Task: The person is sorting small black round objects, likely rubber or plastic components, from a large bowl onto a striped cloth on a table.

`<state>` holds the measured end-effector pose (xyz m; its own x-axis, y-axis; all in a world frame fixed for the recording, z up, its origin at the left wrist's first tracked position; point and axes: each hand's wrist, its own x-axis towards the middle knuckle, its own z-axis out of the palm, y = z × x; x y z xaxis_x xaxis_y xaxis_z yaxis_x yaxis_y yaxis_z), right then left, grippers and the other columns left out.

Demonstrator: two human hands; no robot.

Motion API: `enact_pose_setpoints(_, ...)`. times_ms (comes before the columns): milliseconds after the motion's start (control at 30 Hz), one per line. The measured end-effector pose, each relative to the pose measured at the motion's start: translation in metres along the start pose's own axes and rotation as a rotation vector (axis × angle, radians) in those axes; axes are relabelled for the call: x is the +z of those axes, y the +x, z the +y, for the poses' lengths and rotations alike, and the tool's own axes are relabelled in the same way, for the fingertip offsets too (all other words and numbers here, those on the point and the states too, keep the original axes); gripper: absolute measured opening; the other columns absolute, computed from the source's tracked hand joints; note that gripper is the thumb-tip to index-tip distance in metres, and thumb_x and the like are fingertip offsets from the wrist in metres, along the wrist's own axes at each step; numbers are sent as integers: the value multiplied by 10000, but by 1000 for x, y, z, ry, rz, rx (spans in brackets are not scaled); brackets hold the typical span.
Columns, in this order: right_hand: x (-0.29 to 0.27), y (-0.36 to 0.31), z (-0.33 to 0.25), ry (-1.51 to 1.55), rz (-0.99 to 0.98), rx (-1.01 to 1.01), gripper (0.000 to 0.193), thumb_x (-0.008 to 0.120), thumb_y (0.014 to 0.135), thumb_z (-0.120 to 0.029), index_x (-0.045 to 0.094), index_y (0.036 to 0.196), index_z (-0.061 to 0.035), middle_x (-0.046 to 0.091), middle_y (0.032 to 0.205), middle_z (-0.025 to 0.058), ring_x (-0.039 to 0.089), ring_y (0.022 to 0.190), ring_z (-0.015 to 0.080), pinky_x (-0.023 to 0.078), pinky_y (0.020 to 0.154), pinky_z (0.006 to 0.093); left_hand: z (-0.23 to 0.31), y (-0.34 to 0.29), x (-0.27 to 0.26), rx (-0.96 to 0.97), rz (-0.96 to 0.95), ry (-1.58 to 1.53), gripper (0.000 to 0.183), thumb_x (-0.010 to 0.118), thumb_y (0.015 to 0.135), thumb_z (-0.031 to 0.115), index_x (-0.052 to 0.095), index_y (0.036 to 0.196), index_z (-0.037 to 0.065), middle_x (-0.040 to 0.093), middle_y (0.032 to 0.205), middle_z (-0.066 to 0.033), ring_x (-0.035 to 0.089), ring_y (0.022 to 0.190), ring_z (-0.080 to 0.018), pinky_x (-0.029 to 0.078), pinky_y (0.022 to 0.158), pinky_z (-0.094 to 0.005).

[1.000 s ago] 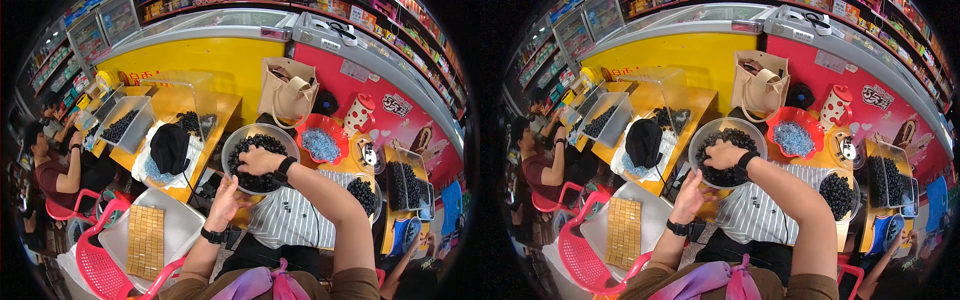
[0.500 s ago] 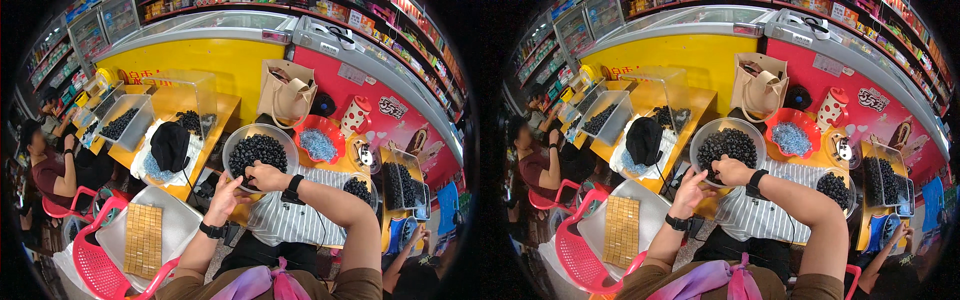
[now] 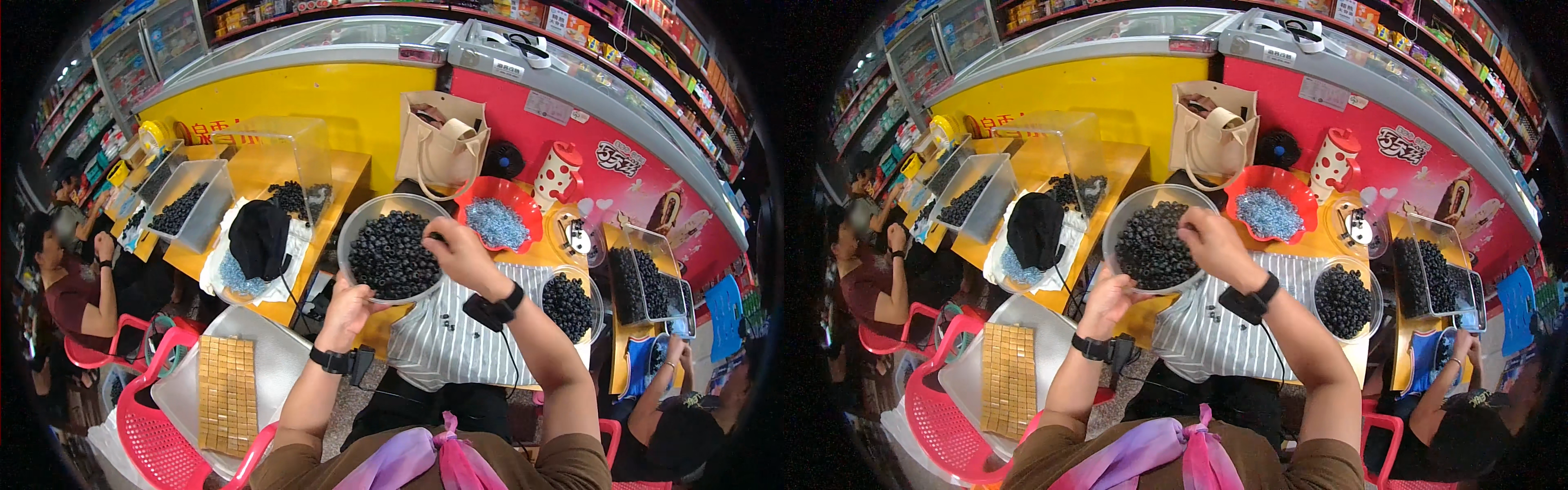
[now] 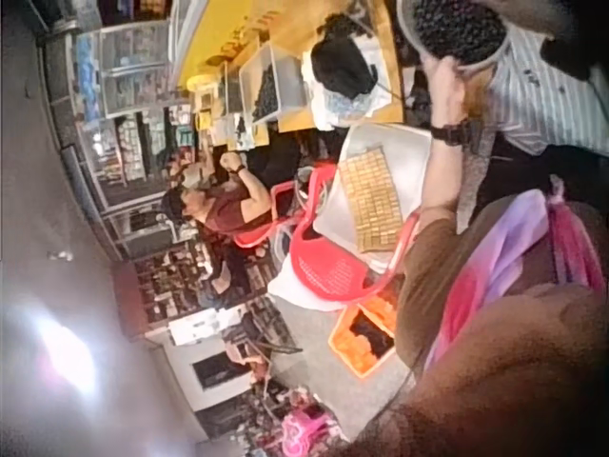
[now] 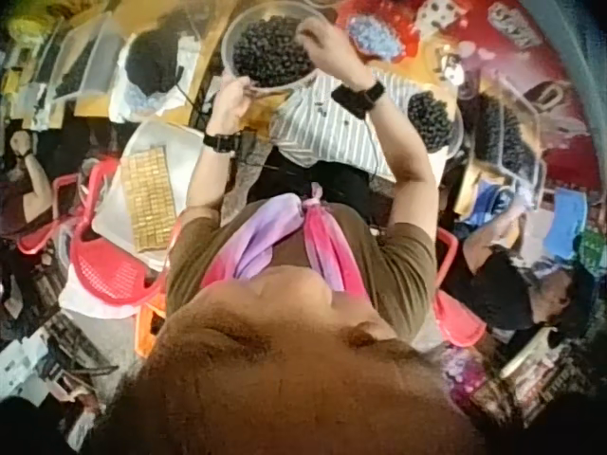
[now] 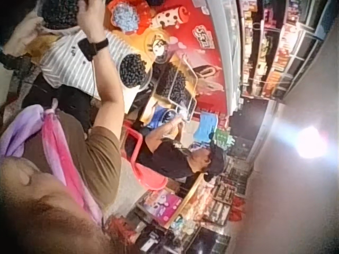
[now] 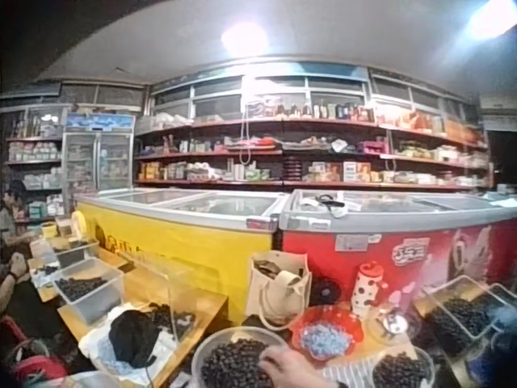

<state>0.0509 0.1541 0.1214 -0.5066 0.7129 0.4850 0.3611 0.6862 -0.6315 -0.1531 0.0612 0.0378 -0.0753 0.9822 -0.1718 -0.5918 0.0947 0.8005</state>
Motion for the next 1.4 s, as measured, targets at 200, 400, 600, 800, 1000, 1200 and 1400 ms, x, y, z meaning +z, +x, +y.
enact_pose_setpoints(200,-12,-82,68,-80,-188,357,182,604,832,-147,601,873,30,626,842,234,612,811,395,477,714,451,14,-23,37,106,17,37,865,387,685,-142,181,1477,137,413,1375,-134,569,1121,-318,579,766,-502)
enact_pose_setpoints(400,20,-95,63,-367,-172,369,175,615,823,-142,585,888,18,599,834,253,601,814,421,490,743,497,9,-17,41,317,20,124,958,340,626,-205,155,1489,167,384,1395,-112,506,1211,-256,565,861,-391)
enact_pose_setpoints(600,13,-96,57,-346,-139,305,181,633,811,-129,592,937,-6,538,921,231,593,803,413,492,720,493,-2,-14,36,387,48,111,960,335,610,-207,152,1495,116,356,1425,-109,416,1288,-241,402,1049,-366)
enact_pose_setpoints(800,-7,-70,36,-346,191,118,157,611,815,-60,598,967,-25,537,901,198,571,809,414,464,695,477,-4,-10,44,569,134,669,912,405,654,-114,108,1503,37,237,1482,-210,254,1376,-320,177,1149,-377)
enact_pose_setpoints(1000,24,-30,31,-92,-12,172,282,604,880,-216,594,1110,-53,572,949,205,568,885,385,465,765,455,-7,-3,35,573,121,658,911,425,670,-99,103,1509,51,233,1473,-221,260,1356,-324,181,1139,-370)
enact_pose_setpoints(1200,53,-12,33,-272,-160,263,547,614,865,-407,482,1323,-140,478,1175,242,456,1039,445,390,908,504,-11,-1,40,462,86,436,934,413,665,-121,78,1515,71,208,1453,-202,302,1325,-294,251,1117,-364)
enact_pose_setpoints(1400,72,-11,16,-205,-286,253,587,683,804,-427,498,1287,-148,465,1104,262,493,1015,477,431,890,507,-15,-10,38,413,122,347,943,392,672,-154,34,1513,77,190,1451,-203,329,1299,-295,313,1086,-361)
